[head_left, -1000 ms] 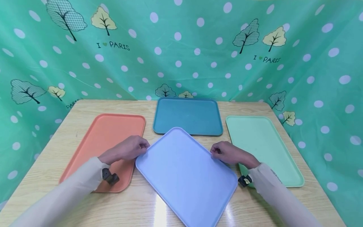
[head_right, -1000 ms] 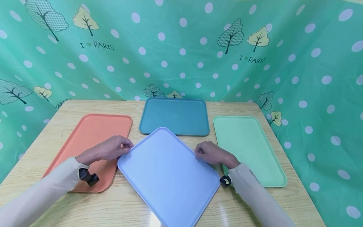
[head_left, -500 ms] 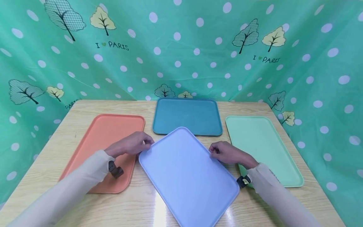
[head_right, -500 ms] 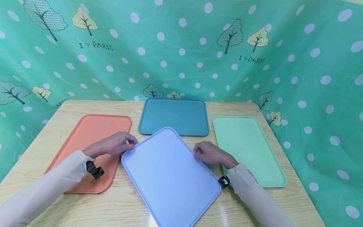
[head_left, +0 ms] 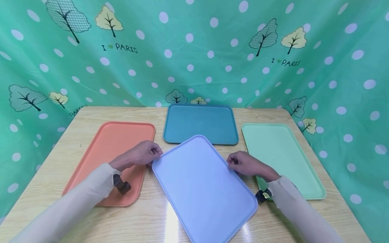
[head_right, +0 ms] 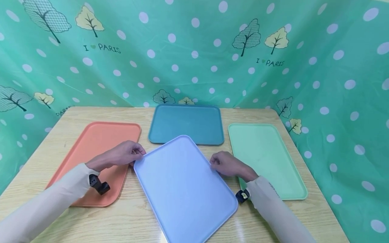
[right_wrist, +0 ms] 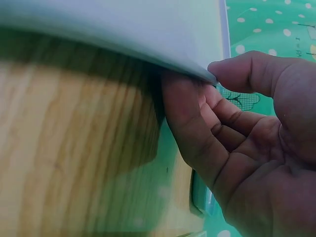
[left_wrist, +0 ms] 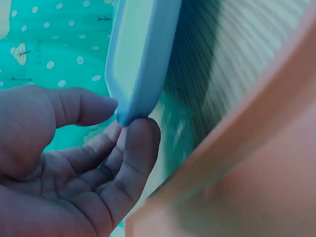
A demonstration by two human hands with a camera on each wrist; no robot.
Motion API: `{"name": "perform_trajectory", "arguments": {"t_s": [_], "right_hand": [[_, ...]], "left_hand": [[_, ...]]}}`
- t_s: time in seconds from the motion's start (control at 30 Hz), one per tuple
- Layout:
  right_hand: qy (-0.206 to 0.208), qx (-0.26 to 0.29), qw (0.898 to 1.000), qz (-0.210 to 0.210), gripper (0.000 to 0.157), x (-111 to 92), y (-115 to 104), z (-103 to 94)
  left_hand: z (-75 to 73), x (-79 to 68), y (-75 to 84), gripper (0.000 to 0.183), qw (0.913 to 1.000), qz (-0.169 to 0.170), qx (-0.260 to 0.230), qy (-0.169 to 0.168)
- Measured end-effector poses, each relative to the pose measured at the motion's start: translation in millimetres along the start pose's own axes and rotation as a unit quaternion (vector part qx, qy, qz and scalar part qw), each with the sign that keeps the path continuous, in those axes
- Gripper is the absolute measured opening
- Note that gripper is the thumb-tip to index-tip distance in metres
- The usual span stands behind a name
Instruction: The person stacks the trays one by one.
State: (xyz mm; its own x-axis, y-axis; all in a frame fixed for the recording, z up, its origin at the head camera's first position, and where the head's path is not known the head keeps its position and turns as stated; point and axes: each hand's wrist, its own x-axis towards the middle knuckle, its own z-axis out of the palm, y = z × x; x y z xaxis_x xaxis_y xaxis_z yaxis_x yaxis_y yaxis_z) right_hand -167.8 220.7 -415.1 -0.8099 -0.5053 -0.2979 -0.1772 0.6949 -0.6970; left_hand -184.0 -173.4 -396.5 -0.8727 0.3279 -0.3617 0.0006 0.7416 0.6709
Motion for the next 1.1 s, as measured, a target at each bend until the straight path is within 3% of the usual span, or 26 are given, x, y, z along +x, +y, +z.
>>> {"name": "perform_trajectory", "arguments": {"t_s": [0.13,0.37,0.7,1.1], "right_hand": [[-0.005,0.016,1.000,0.011,0.010,-3.8,2.8,0.2],[-0.006,0.048,0.999,0.023,0.010,-11.4,6.6,3.2],[-0.010,0.115,0.991,0.068,0.011,-24.3,3.4,14.2],[-0.023,0.171,0.980,0.096,0.010,-34.9,-6.1,25.2]], "left_hand": [[2.1,-0.8,-1.3,0.018,0.9993,-0.009,-0.036,-0.001],[2.2,2.5,-1.0,0.018,0.9988,0.001,-0.045,0.019],[-5.1,14.6,4.4,0.014,0.9994,-0.003,-0.011,0.033],[-6.2,29.7,2.0,0.013,0.9988,0.019,0.004,0.044]]}}
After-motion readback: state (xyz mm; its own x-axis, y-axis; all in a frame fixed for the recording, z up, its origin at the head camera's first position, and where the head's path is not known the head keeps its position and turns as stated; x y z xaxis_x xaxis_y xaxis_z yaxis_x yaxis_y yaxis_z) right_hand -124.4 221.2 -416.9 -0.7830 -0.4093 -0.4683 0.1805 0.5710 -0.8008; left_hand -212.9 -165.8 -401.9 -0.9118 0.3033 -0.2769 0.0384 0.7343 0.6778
